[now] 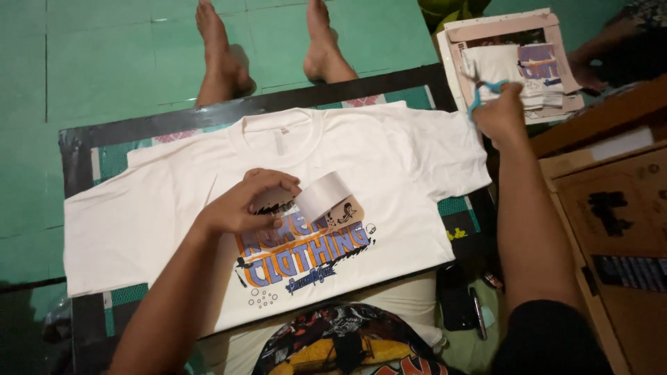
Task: The person cuts a piece of clear tape from a roll using scissors and applies it to the front graphic of a white t-shirt. They then smooth the tape down with their hands to ensure it adheres properly.
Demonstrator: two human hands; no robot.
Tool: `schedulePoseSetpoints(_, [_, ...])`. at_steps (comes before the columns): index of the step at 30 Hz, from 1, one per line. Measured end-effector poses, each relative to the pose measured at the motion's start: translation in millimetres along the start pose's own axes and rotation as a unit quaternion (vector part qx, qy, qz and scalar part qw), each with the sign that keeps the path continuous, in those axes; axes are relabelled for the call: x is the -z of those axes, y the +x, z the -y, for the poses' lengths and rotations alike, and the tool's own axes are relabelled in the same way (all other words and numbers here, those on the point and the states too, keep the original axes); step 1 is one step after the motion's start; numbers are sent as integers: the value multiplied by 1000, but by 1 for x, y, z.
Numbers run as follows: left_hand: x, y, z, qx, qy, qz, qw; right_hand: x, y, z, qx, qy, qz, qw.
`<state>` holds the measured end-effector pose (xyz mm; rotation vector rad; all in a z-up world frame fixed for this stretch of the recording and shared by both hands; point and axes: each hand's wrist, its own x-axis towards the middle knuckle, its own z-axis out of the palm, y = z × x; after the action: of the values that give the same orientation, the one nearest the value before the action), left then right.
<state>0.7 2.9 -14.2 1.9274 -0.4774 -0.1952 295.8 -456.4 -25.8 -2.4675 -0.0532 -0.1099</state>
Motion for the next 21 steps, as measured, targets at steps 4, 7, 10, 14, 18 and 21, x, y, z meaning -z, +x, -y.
schedulePoseSetpoints(4, [0, -1, -1, -1, 3, 6, 1000, -4, -4, 4, 114, 8, -140, 984])
schedulePoseSetpoints(7, [0, -1, -4, 0, 1, 1, 1000, 0, -20, 11, 123, -61, -147, 980])
schedulePoseSetpoints(10, [1, 1, -4, 2, 7, 3, 1000, 3, -44, 32, 128, -34, -149, 980])
schedulePoseSetpoints(14, [1, 2, 0, -29, 8, -7, 1000, -15, -69, 49, 184, 179, -19, 966])
schedulePoseSetpoints(18, [-5, 6, 9, -89, -17, -10, 996, -11, -138, 118, 148, 465, 232, 841])
schedulePoseSetpoints(21, [2, 5, 0, -99, -54, -18, 993, -28, -180, 139, 90, 611, 437, 653])
